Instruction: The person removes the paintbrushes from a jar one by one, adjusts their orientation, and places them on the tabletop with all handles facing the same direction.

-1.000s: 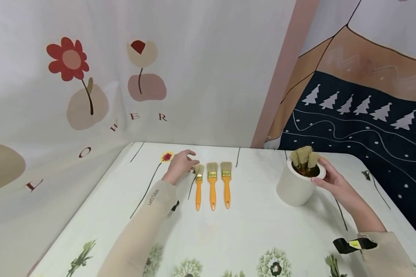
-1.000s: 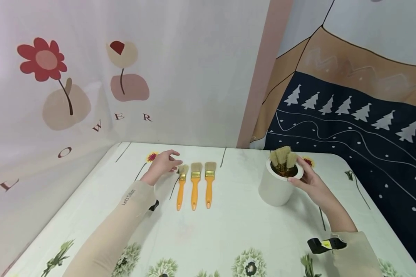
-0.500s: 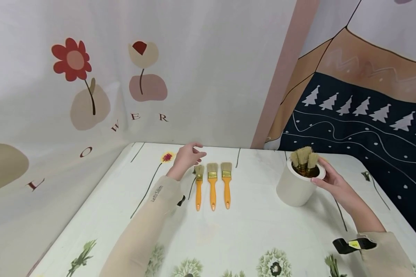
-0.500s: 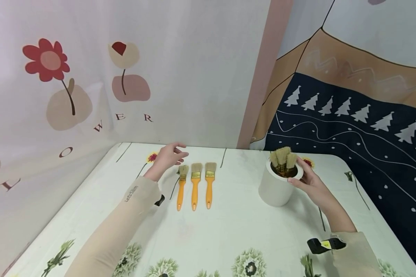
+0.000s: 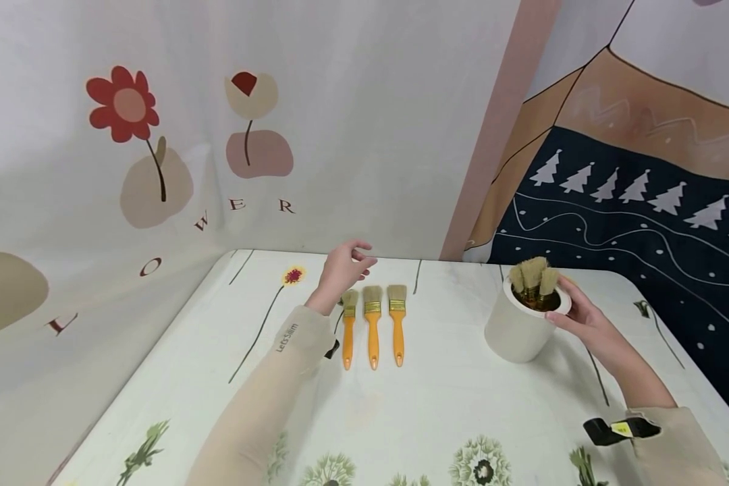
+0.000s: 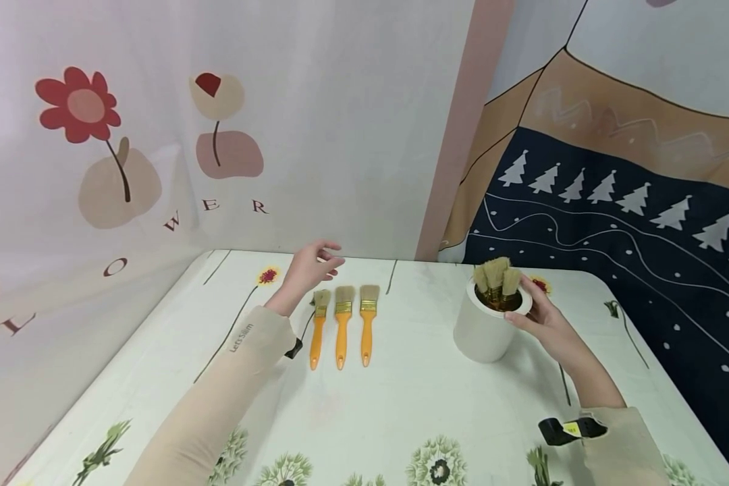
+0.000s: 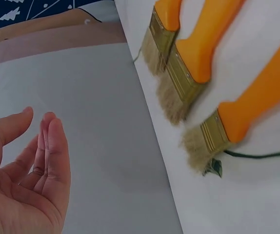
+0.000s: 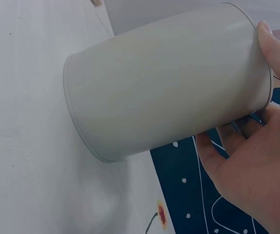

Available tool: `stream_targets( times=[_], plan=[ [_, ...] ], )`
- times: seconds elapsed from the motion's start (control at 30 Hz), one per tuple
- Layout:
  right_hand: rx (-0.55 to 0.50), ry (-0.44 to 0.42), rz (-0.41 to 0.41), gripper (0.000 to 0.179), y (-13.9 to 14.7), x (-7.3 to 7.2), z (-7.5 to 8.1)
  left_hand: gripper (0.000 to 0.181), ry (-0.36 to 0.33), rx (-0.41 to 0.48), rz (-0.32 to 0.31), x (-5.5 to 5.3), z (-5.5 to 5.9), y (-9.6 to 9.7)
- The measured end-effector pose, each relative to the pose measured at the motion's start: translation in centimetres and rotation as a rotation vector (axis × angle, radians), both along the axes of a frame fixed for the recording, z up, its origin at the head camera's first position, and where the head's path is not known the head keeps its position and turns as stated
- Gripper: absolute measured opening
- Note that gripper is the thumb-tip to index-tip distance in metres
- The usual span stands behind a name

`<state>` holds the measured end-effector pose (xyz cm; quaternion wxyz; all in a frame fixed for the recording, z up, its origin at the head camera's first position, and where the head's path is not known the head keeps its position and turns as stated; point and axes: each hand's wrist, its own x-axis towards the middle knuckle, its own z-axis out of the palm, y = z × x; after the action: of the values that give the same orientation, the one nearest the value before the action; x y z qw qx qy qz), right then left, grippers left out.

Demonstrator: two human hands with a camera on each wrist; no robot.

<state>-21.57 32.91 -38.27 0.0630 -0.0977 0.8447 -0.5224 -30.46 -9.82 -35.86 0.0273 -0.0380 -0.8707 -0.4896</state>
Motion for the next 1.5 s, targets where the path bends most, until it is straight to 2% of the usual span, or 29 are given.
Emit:
stream_targets(
  times=[0.2, 0.37, 0.6, 0.87, 1.23, 1.5],
  plan=[
    [-0.017, -0.018, -0.005, 0.082, 0.0, 0.2, -0.2, 0.030, 0.023, 0.046, -0.037, 0.3, 0.3, 1.2],
    [-0.017, 0.014, 0.011, 0.080, 0.0, 0.2, -0.2, 0.028, 0.032, 0.081, -0.051, 0.8, 0.7, 2.5],
    [0.000, 0.037, 0.009, 0.078, 0.2, 0.3, -0.1, 0.028, 0.038, 0.146, -0.107, 1.1, 0.9, 4.7],
    [-0.008, -0.003, -0.012, 0.081, -0.1, 0.1, -0.1, 0.027, 0.019, 0.206, -0.157, 1.6, 0.9, 7.5],
    [-0.007, -0.009, -0.020, 0.082, -0.3, 0.2, -0.1, 0.024, 0.094, 0.228, -0.248, 2.0, 0.3, 11.2],
    [0.001, -0.011, -0.022, 0.082, -0.3, 0.2, 0.0, 0.025, 0.093, 0.174, -0.254, 2.6, -0.1, 14.1]
  ],
)
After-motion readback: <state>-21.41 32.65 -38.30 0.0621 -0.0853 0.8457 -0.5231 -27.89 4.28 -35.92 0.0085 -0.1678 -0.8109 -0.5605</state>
